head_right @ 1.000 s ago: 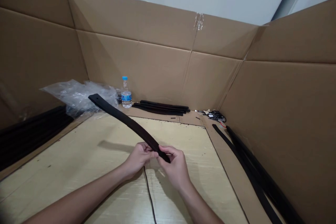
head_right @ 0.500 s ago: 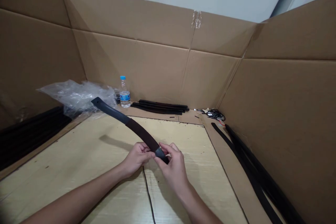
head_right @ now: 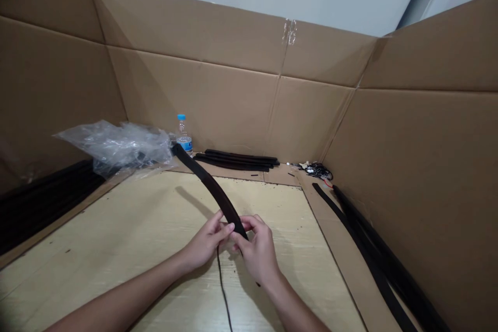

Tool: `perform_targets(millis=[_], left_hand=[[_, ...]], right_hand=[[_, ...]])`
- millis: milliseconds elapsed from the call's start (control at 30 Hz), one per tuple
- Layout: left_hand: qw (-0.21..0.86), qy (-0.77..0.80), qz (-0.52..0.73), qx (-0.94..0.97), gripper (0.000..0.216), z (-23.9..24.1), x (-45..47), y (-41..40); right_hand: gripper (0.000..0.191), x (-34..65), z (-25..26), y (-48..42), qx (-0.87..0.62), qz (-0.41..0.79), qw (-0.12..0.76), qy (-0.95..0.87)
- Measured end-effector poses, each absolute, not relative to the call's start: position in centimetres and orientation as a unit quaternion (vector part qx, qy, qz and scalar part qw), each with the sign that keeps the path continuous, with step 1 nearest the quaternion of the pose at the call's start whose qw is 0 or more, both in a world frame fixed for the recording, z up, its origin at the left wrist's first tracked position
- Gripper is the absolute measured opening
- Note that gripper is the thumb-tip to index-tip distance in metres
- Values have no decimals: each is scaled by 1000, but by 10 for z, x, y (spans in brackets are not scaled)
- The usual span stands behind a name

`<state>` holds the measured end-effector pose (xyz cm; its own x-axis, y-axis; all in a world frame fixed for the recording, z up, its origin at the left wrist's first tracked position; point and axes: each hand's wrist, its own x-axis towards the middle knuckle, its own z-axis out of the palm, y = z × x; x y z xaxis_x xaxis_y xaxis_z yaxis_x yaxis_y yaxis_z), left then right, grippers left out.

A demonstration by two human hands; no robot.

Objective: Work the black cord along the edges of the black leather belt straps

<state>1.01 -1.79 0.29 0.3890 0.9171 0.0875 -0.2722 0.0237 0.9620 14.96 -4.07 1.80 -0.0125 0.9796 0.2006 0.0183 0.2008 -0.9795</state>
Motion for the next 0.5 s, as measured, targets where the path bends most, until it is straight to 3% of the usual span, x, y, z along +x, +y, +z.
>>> perform_targets(millis=[267, 500], left_hand=[[575, 344, 527, 523, 37, 11, 12, -19], [633, 317, 553, 440, 52, 17, 15, -19]], right_hand=[[32, 144, 19, -41, -446, 509, 541, -499], [34, 137, 14, -42, -444, 537, 548, -463]])
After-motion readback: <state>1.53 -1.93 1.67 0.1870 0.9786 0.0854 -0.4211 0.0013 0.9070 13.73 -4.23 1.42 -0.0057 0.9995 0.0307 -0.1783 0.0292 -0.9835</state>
